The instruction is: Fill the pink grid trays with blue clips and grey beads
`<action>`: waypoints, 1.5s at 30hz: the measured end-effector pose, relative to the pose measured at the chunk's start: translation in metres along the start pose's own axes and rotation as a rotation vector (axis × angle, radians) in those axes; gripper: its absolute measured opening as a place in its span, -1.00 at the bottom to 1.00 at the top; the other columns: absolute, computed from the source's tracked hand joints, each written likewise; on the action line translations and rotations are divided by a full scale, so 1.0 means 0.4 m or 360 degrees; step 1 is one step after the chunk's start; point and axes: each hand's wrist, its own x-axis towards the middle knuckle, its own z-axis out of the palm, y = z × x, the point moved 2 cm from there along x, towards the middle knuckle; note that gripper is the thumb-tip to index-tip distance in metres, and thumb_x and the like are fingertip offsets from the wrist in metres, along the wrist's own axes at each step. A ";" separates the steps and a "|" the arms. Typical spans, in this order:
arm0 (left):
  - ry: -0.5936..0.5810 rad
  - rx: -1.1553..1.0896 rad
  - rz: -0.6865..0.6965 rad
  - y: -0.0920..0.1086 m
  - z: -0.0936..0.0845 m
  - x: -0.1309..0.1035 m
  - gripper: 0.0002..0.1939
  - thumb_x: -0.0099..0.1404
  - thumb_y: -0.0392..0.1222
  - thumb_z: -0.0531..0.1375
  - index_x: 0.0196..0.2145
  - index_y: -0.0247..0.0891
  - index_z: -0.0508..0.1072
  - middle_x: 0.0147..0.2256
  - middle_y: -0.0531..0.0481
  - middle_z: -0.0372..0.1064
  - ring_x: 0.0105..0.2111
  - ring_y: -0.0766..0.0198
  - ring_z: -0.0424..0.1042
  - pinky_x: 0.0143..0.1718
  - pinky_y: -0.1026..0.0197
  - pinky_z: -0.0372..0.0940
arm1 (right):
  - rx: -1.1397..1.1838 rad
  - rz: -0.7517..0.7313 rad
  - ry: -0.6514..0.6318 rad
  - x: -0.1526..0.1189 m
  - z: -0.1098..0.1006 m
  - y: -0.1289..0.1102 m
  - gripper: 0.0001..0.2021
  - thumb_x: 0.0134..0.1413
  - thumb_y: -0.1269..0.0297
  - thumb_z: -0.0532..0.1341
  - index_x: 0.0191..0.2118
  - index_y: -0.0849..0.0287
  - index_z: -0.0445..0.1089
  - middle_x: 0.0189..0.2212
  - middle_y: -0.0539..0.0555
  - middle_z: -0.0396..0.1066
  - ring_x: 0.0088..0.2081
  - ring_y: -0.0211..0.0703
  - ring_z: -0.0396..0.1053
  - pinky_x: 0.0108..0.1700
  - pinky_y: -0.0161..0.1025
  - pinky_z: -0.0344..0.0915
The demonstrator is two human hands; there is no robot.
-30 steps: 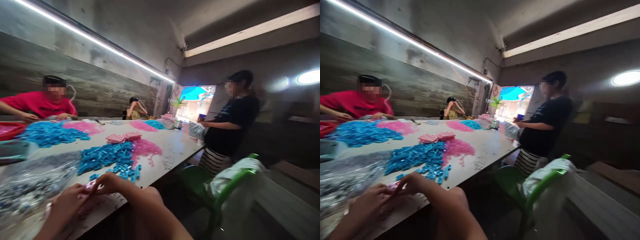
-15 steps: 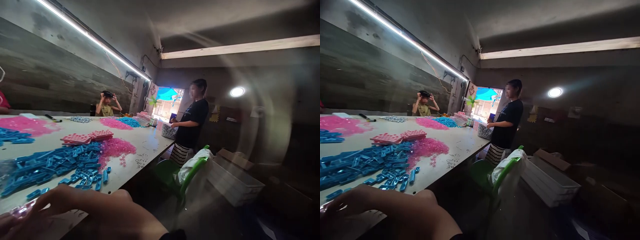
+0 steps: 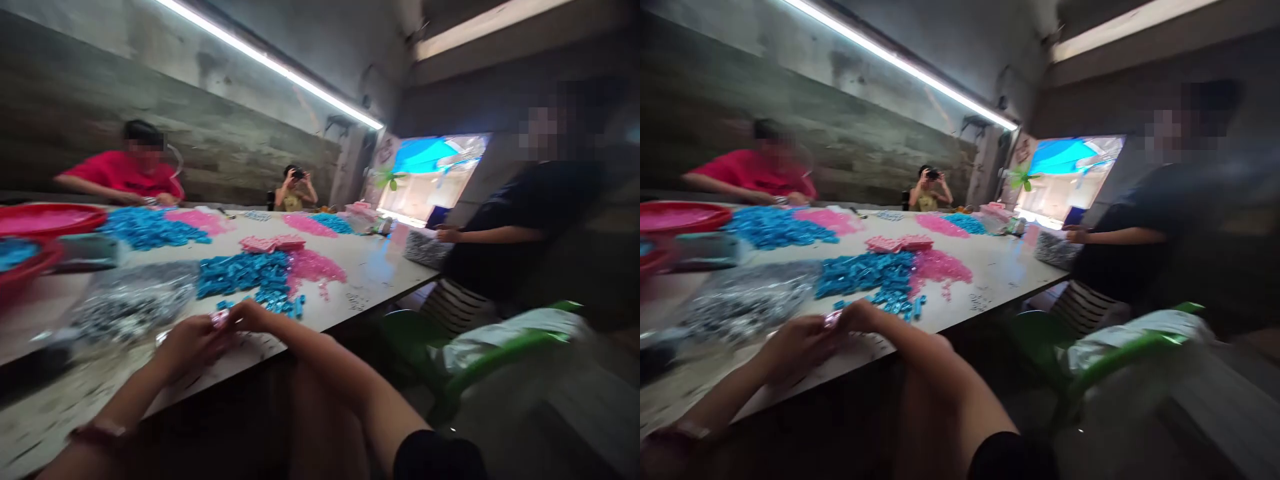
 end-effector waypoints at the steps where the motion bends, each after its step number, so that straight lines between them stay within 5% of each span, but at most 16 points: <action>1: -0.0026 0.0047 0.0029 -0.005 -0.001 0.001 -0.66 0.16 0.04 0.07 -0.54 -0.28 0.43 -0.48 -0.01 0.40 -0.46 0.22 0.33 -0.47 0.29 0.12 | -0.0010 0.0039 0.0019 -0.003 0.004 0.004 -0.90 -0.19 0.54 0.29 -0.44 0.28 0.51 -0.47 0.03 0.49 -0.40 -0.27 0.41 -0.36 -0.48 0.22; 8: 0.0069 0.0134 0.0042 -0.015 0.014 0.022 -0.74 0.15 -0.11 0.10 -0.56 -0.30 0.43 -0.49 -0.02 0.36 -0.46 0.29 0.28 -0.37 0.29 0.13 | 0.0132 -0.0069 0.0017 -0.011 0.009 0.003 -0.90 -0.13 0.55 0.26 -0.44 0.28 0.51 -0.45 0.08 0.49 -0.42 -0.27 0.38 -0.35 -0.43 0.21; 15: 0.0005 0.0075 0.0029 0.010 0.010 0.006 -0.53 0.10 0.13 0.15 -0.68 -0.34 0.34 -0.61 0.07 0.19 -0.58 0.40 0.13 -0.54 0.32 -0.03 | 0.0124 -0.0148 -0.0081 -0.006 -0.006 -0.005 -0.89 -0.18 0.54 0.27 -0.46 0.24 0.52 -0.52 0.02 0.47 -0.46 -0.28 0.36 -0.37 -0.41 0.19; 22: -0.0119 0.0049 0.0009 0.003 0.002 0.012 -0.61 0.10 0.08 0.16 -0.60 -0.35 0.41 -0.58 0.07 0.22 -0.56 0.39 0.15 -0.55 0.33 0.00 | 0.0087 -0.0137 -0.0069 -0.015 -0.006 -0.024 -0.87 -0.13 0.55 0.23 -0.45 0.25 0.52 -0.47 0.08 0.50 -0.41 -0.22 0.40 -0.33 -0.37 0.22; 27: -0.0373 0.0103 0.0173 -0.001 -0.075 0.002 -0.70 0.15 -0.17 0.08 -0.19 -0.25 0.49 -0.29 -0.05 0.40 -0.31 0.26 0.35 -0.26 0.28 0.21 | 0.0139 -0.0159 -0.0149 -0.034 -0.056 -0.008 -0.76 -0.04 0.49 0.19 -0.23 0.14 0.49 -0.29 0.06 0.50 -0.27 -0.21 0.42 -0.22 -0.34 0.26; 30: -0.0249 0.0284 0.0041 -0.054 -0.156 -0.013 -0.65 0.19 -0.16 0.02 -0.13 -0.27 0.45 -0.22 -0.09 0.40 -0.25 0.23 0.37 -0.19 0.23 0.23 | 0.0141 0.0092 0.0111 -0.074 -0.126 0.043 -0.74 -0.01 0.43 0.18 -0.16 0.14 0.45 -0.21 0.07 0.47 -0.19 -0.17 0.40 -0.20 -0.30 0.29; 35: -0.0007 0.0746 -0.0344 -0.193 -0.255 -0.033 -0.61 0.19 -0.08 -0.01 -0.17 -0.33 0.46 -0.12 -0.15 0.37 -0.12 0.08 0.34 -0.05 0.09 0.18 | -0.0034 0.0608 0.0569 -0.137 -0.206 0.075 -0.83 -0.03 0.44 0.16 -0.35 0.17 0.50 -0.35 0.10 0.50 -0.29 -0.12 0.43 -0.23 -0.20 0.32; 38: -0.0052 0.0688 -0.0358 -0.202 -0.236 -0.032 -0.56 0.21 0.02 -0.02 -0.14 -0.34 0.43 -0.11 -0.17 0.37 -0.07 0.08 0.31 -0.02 0.10 0.16 | 0.0256 0.0451 0.0253 -0.110 -0.167 0.034 -0.84 -0.05 0.37 0.20 -0.29 0.18 0.48 -0.38 0.07 0.49 -0.35 -0.18 0.43 -0.32 -0.28 0.33; 41: -0.0181 0.0606 -0.0164 -0.143 -0.167 -0.021 -0.37 0.13 0.16 0.09 0.06 -0.28 0.27 0.05 -0.19 0.23 0.05 0.05 0.20 0.05 0.07 0.10 | 0.0282 0.0296 -0.0091 -0.054 -0.108 0.000 -0.64 -0.15 0.27 0.30 -0.14 0.22 0.42 -0.31 0.11 0.46 -0.35 -0.17 0.40 -0.30 -0.26 0.32; 43: -0.0246 0.0674 -0.0088 -0.100 -0.118 -0.013 -0.13 0.01 0.22 0.17 0.18 -0.24 0.06 0.17 -0.21 0.04 0.13 -0.02 0.06 0.09 0.01 0.04 | 0.0204 0.0164 -0.0153 -0.019 -0.080 -0.009 -0.50 -0.20 0.20 0.34 -0.05 0.23 0.35 -0.20 0.18 0.40 -0.25 -0.11 0.38 -0.19 -0.18 0.30; 45: -0.0307 0.0756 -0.0154 -0.074 -0.080 -0.007 -0.09 0.00 0.19 0.20 0.21 -0.25 -0.01 0.14 -0.24 0.08 0.09 -0.05 0.12 0.05 -0.01 0.07 | 0.0173 0.0073 -0.0141 0.003 -0.061 -0.010 -0.41 -0.20 0.15 0.33 0.01 0.24 0.29 -0.11 0.23 0.33 -0.11 -0.03 0.31 -0.07 -0.11 0.25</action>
